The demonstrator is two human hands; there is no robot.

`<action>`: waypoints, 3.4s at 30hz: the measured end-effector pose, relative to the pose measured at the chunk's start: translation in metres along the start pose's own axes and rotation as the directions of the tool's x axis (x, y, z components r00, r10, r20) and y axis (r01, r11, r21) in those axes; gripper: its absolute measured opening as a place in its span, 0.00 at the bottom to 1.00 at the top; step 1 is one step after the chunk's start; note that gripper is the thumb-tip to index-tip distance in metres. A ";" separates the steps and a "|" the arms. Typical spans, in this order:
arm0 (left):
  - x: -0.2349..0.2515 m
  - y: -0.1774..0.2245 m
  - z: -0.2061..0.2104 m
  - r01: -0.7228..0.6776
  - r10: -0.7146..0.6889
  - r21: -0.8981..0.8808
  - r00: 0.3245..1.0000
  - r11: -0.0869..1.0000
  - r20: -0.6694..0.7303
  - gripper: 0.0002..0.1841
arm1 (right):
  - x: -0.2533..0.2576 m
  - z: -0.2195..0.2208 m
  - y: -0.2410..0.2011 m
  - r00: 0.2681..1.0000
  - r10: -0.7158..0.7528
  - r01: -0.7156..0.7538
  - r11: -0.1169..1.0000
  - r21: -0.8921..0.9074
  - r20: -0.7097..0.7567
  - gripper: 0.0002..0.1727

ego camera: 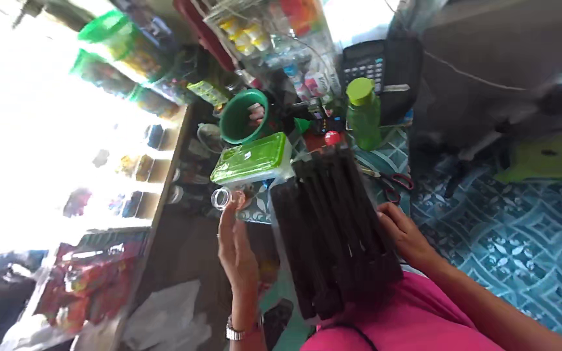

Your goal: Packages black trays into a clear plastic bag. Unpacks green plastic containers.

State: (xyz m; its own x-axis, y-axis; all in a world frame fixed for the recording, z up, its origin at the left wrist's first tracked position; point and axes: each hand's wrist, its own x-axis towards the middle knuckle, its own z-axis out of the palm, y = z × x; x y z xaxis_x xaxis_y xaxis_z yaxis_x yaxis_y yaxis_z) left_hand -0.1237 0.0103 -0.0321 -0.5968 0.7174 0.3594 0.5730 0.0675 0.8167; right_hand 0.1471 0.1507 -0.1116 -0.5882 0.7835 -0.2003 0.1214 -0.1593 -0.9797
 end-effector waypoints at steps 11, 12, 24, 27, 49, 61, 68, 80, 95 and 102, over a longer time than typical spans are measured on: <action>-0.107 -0.008 0.029 0.434 -0.367 -0.161 0.871 0.887 0.327 0.33 | 0.008 -0.001 -0.009 0.993 -0.103 0.099 0.993 -0.070 -0.058 0.24; -0.106 -0.008 0.027 0.391 -0.335 -0.129 0.886 0.911 0.321 0.34 | 0.009 -0.003 -0.010 0.992 -0.122 0.118 0.989 -0.086 -0.038 0.27; -0.108 0.011 0.033 0.092 -0.090 0.077 0.996 0.993 -0.028 0.17 | 0.017 -0.002 -0.013 0.973 -0.231 0.229 0.971 -0.075 -0.021 0.25; -0.096 0.010 0.038 0.126 -0.129 -0.036 0.987 0.991 -0.098 0.17 | 0.023 0.001 -0.023 0.981 -0.190 0.187 0.980 -0.073 -0.043 0.21; -0.084 0.022 0.017 0.309 -0.339 -0.252 0.937 0.917 -0.084 0.16 | 0.025 0.014 -0.032 0.993 -0.111 0.106 0.989 0.108 0.039 0.20; -0.078 0.036 0.022 0.224 -0.245 -0.124 0.949 0.967 -0.197 0.17 | 0.017 0.023 -0.053 0.976 -0.216 0.213 0.975 0.069 0.038 0.31; -0.073 0.044 0.010 0.137 -0.145 -0.051 0.955 0.989 -0.260 0.17 | 0.014 0.033 -0.056 0.903 -0.423 0.429 0.894 -0.132 0.075 0.24; -0.031 0.115 -0.027 -0.137 0.123 -0.020 0.941 0.990 -0.317 0.16 | 0.030 0.024 -0.126 0.783 -0.620 0.622 0.782 -0.043 0.054 0.18; 0.063 0.162 -0.036 -0.369 0.267 -0.179 0.866 0.912 -0.424 0.14 | 0.025 0.006 -0.226 0.562 -0.824 0.820 0.543 -0.180 0.076 0.15; 0.101 0.128 -0.011 -0.192 0.164 -0.262 0.979 0.946 -0.124 0.16 | 0.010 -0.010 -0.189 0.617 -0.774 0.779 0.575 -0.250 0.140 0.11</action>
State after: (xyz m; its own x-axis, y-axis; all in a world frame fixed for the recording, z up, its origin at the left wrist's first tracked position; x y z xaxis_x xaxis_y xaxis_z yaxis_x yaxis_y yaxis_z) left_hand -0.1161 0.0837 0.1138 -0.5600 0.6268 0.5418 0.5093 -0.2554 0.8218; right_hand 0.1267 0.1948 0.0720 -0.5687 0.5229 0.6349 -0.1884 0.6686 -0.7194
